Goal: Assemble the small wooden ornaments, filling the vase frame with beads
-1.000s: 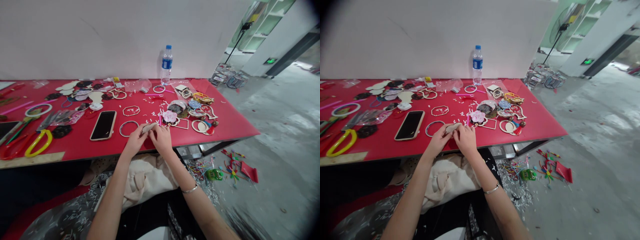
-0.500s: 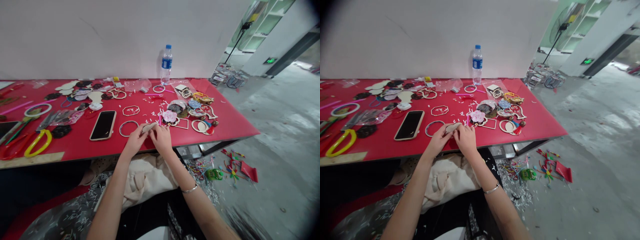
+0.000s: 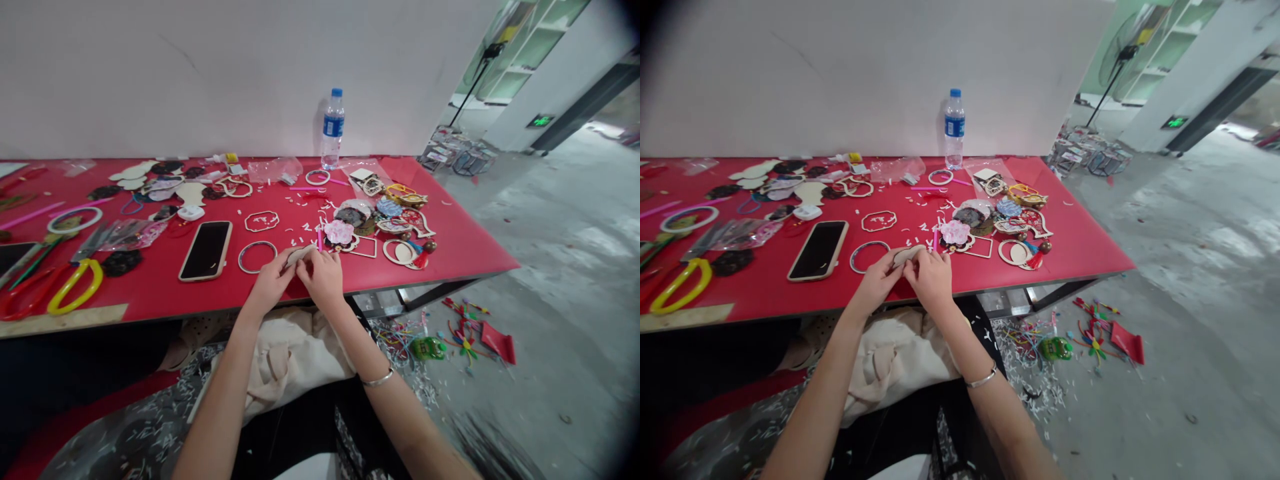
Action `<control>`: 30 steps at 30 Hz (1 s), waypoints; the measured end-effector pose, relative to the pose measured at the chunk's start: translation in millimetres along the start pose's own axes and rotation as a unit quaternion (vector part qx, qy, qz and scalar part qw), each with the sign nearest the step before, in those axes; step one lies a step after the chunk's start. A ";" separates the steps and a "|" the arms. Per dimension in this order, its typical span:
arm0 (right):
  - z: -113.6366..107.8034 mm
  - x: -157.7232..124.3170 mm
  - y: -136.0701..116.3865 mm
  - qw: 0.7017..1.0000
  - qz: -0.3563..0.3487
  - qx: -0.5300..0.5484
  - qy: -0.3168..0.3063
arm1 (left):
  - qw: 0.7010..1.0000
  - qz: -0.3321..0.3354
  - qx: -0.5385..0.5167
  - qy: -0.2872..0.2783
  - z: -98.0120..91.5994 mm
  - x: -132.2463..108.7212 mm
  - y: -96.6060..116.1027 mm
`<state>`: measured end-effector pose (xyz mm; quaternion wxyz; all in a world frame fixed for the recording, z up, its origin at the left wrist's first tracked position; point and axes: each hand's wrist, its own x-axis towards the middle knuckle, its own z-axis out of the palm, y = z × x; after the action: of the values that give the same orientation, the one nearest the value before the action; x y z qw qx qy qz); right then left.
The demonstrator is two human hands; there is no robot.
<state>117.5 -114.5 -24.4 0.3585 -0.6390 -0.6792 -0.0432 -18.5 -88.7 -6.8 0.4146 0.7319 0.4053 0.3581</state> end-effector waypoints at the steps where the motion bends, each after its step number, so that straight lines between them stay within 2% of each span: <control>1: 0.6 -0.1 -0.2 1.000 0.003 -0.009 0.006 | 1.000 0.001 0.002 -0.005 0.1 0.0 -0.2; 6: 0.3 0.2 -1.5 0.999 0.003 -0.039 0.005 | 1.000 0.013 0.015 -0.011 0.3 0.2 -3.0; 16: -3.0 -0.2 -1.9 1.000 -0.008 -0.016 -0.016 | 1.000 -0.001 0.030 0.000 0.6 -0.4 -2.8; 30: -1.8 -0.4 -0.6 1.000 -0.029 -0.011 -0.005 | 1.000 -0.004 0.006 -0.001 -0.7 0.6 -6.8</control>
<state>117.7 -115.9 -23.1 0.3464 -0.6233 -0.6987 -0.0577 -20.8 -85.7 -12.5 0.4122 0.7329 0.4099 0.3535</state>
